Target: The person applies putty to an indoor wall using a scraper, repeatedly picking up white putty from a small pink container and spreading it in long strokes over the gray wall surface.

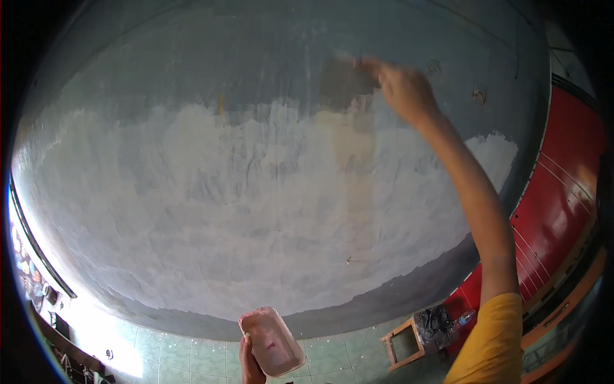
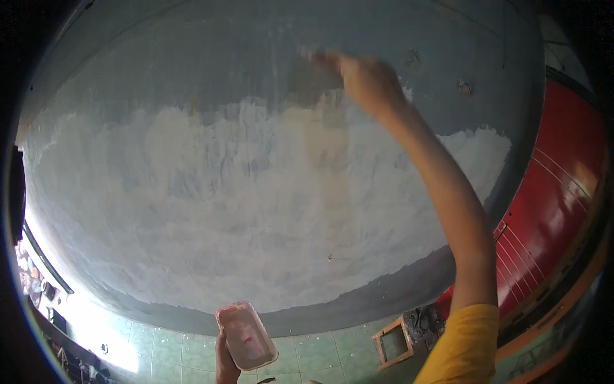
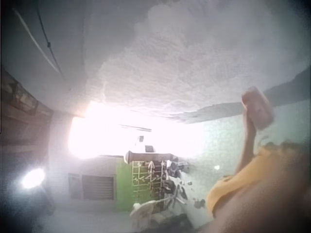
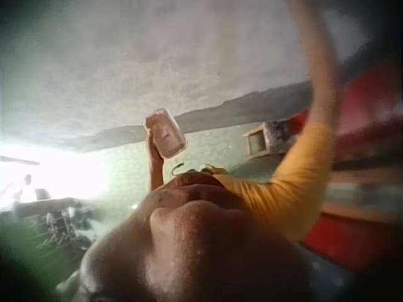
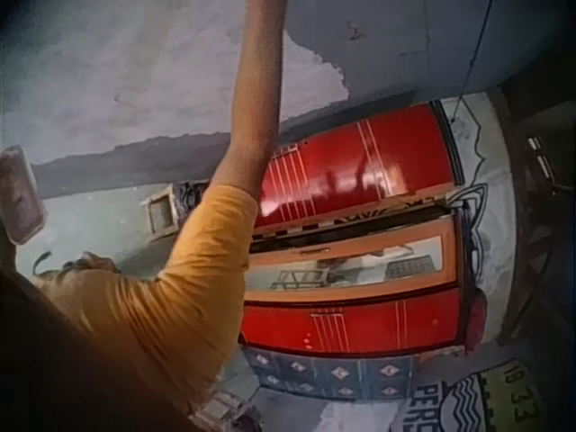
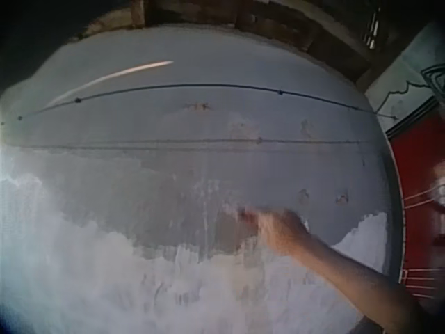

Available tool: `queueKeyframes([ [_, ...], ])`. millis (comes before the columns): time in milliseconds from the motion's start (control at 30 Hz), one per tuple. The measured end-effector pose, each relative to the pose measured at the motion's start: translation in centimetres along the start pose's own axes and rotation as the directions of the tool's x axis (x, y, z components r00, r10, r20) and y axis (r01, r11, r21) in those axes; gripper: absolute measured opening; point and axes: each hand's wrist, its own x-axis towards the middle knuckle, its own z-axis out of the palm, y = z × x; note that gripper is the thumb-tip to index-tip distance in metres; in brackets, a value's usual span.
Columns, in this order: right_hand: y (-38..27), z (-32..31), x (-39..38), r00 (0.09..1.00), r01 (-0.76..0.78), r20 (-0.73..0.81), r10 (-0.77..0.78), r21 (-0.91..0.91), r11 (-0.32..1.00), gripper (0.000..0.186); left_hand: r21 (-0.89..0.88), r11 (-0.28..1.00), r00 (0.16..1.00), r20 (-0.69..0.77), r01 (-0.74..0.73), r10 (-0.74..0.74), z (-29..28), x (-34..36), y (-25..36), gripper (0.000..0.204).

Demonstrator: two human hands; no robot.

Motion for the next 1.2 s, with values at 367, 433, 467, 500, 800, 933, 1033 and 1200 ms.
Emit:
queueKeyframes([
  [367, -5.7, 7.5, -11.3, 0.998, 0.055, -0.008, -0.054, 0.105, 0.993, 0.032, -0.057, 0.998, 0.999, -0.025, 0.035, -0.037, -3.5, 1.0, -2.5, 0.052],
  [433, -6.4, 4.5, -14.7, 0.964, -0.172, 0.239, 0.12, 0.211, 0.962, 0.03, -0.074, 0.995, 0.997, 0.043, 0.065, -0.061, -1.2, 1.4, -2.6, 0.052],
  [467, -7.9, 4.6, -16.0, 0.891, -0.404, 0.368, 0.266, 0.376, 0.834, 0.027, -0.084, 0.995, 0.998, 0.026, 0.053, -0.051, -0.3, 1.1, -2.2, 0.052],
  [500, -9.0, 4.4, -17.8, 0.766, -0.624, 0.519, 0.378, 0.46, 0.632, 0.026, -0.079, 0.993, 0.996, 0.032, 0.086, -0.084, -0.1, 1.5, -2.2, 0.052],
  [800, -18.5, 1.9, -36.0, 0.221, -0.66, 0.915, 0.338, 0.396, -0.638, 0.031, -0.004, 1.0, 0.993, 0.116, -0.008, 0.009, 8.2, 2.8, -2.8, 0.052],
  [933, -16.5, 1.6, -40.9, 0.126, -0.634, 0.913, 0.387, 0.374, -0.677, 0.034, 0.093, 0.995, 0.991, 0.13, -0.034, 0.022, 10.5, 2.0, -4.7, 0.055],
  [1033, -13.3, 1.7, -44.1, 0.028, -0.72, 0.839, 0.543, 0.394, -0.571, 0.033, -0.038, 0.996, 0.99, 0.119, 0.08, -0.075, 10.3, 1.2, -7.0, 0.053],
  [1200, -11.6, -0.9, -44.8, 0.354, -0.683, 0.626, 0.694, 0.681, -0.265, 0.036, 0.023, 0.996, 0.995, 0.046, 0.087, -0.088, 12.7, -0.5, -9.5, 0.056],
])
